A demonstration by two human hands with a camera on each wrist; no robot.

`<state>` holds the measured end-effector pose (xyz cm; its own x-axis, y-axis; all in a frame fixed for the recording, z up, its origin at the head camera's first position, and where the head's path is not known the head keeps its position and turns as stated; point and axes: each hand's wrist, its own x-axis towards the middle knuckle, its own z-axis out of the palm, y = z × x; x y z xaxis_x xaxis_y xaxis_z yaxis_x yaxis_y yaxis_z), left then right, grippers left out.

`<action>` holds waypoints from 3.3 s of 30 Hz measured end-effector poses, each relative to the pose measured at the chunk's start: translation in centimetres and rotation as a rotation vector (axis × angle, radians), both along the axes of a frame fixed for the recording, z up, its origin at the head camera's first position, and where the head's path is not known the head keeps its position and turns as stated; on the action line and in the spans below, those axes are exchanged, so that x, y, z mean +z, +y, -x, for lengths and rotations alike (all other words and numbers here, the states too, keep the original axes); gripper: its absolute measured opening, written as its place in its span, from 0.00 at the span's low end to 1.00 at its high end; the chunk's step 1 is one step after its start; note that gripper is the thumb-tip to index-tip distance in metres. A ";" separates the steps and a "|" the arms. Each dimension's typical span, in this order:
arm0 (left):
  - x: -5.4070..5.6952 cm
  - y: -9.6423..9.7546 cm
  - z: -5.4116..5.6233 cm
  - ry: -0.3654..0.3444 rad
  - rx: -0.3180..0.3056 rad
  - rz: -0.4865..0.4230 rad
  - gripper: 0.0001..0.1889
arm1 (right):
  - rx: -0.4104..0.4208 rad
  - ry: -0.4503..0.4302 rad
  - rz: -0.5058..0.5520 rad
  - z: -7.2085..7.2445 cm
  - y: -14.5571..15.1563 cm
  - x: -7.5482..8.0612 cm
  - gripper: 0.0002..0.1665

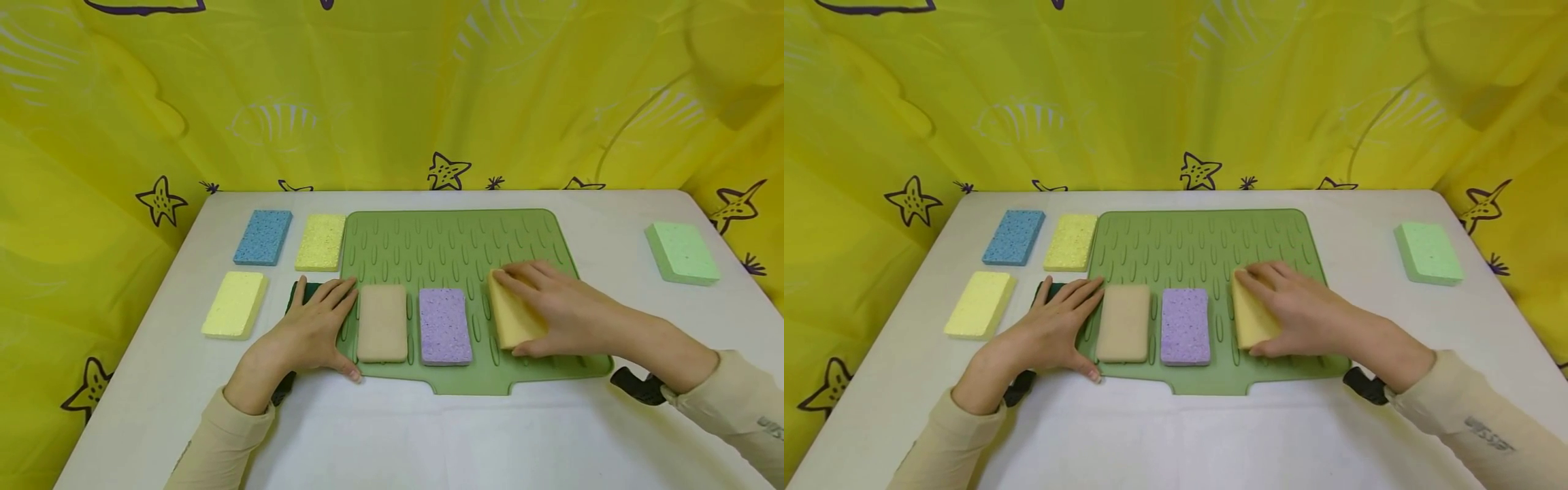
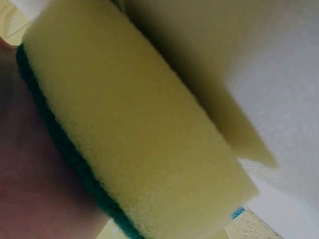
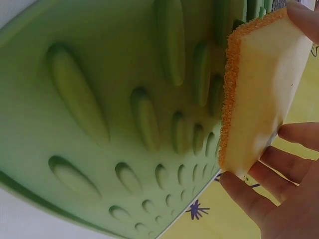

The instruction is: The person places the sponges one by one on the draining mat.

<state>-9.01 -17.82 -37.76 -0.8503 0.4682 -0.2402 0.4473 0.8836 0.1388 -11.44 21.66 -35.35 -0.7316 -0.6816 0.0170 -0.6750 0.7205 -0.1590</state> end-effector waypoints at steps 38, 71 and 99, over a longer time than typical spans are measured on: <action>-0.1 0.0 0.0 -0.003 0.007 0.004 0.73 | 0.026 -0.040 -0.068 -0.6 -1.6 -1.4 0.64; -0.2 -0.1 0.0 0.008 -0.001 -0.003 0.73 | -0.035 -0.092 -0.090 -0.7 -1.0 0.6 0.59; -0.2 0.0 0.1 -0.002 0.003 -0.003 0.72 | -0.192 0.092 0.081 2.6 6.9 2.1 0.48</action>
